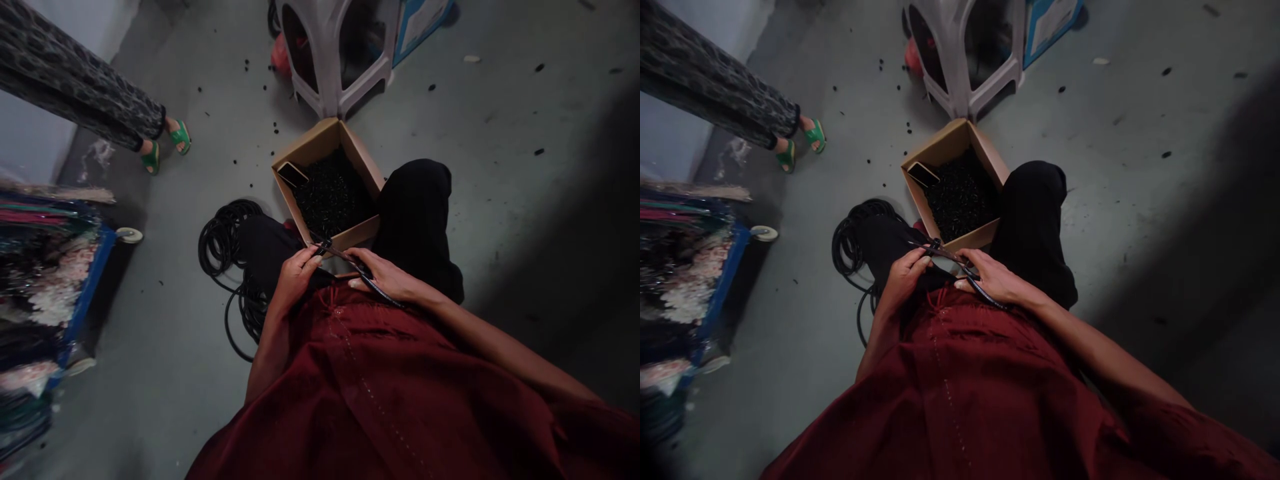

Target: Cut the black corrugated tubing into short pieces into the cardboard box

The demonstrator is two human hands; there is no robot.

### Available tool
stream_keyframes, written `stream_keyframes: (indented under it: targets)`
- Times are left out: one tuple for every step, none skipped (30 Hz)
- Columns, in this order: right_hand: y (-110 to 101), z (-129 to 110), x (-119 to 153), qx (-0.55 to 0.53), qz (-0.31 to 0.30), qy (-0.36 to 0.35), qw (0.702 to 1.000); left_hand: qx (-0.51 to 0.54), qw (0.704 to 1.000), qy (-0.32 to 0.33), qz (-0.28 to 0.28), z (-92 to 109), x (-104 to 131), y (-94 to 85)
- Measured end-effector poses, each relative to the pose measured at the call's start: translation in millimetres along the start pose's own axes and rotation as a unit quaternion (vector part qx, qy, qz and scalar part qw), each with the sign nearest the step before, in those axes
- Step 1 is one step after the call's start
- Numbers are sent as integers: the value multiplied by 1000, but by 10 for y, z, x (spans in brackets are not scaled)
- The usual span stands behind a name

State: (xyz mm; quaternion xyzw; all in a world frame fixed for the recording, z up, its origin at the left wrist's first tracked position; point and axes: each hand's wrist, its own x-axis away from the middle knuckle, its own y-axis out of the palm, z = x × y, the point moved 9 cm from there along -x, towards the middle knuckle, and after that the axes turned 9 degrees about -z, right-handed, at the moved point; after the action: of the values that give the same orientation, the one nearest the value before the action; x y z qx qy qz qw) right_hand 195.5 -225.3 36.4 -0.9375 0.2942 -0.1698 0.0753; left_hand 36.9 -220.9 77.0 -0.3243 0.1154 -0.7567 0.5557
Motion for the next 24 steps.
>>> stream_keyframes:
  targets:
    - [-3,5,-3,2,7,2,1000,-2,1000,3,1,0,-1,0]
    - [-8,11,-4,4,15,6,1000,-4,1000,7,4,1,-2,-1]
    - [-11,16,-6,6,22,10,1000,-7,1000,11,7,2,-3,-3]
    - [-12,20,-7,10,27,13,1000,-10,1000,14,10,2,-3,-6]
    - [-13,20,-8,14,31,14,999,-13,1000,15,10,1,-4,-5]
    - [-13,17,-8,18,33,14,999,-15,1000,16,10,0,-6,-3]
    - [-15,11,-8,21,35,12,999,-16,1000,17,9,-2,-7,-1]
    - [-19,5,-8,24,36,10,999,-15,1000,18,7,-1,-9,1]
    - [-24,1,-7,25,37,9,999,-14,1000,20,6,2,-12,2]
    - [-31,-2,-7,25,39,8,999,-13,1000,23,4,8,-13,3]
    - [-36,-3,-8,24,39,9,999,-11,1000,25,3,14,-15,3]
    - [-38,-5,-10,22,37,9,999,-10,1000,26,2,18,-15,2]
    - [-37,-8,-12,19,33,9,999,-9,1000,26,0,20,-15,3]
    - [-36,-11,-15,16,29,9,999,-8,1000,24,-2,20,-13,4]
    - [-34,-16,-18,14,24,7,1000,-9,1000,22,-3,20,-11,4]
    - [-32,-22,-20,12,20,6,1000,-11,1000,20,-4,20,-8,4]
    - [-32,-30,-22,14,17,3,1000,-14,1000,19,-5,22,-5,4]
    - [-36,-39,-22,18,16,1,1000,-18,1000,19,-5,27,-2,6]
    - [-44,-47,-22,26,18,0,999,-22,999,22,-7,34,-1,10]
    - [-54,-54,-21,36,20,0,999,-27,999,25,-8,44,-2,13]
    - [-65,-59,-20,48,24,1,999,-31,999,31,-9,56,-4,18]
    - [-76,-63,-20,58,28,3,998,-36,999,37,-9,68,-7,22]
    - [-86,-64,-21,67,31,5,997,-41,998,44,-9,80,-12,26]
    - [-92,-66,-23,73,34,7,997,-47,998,48,-8,90,-16,29]
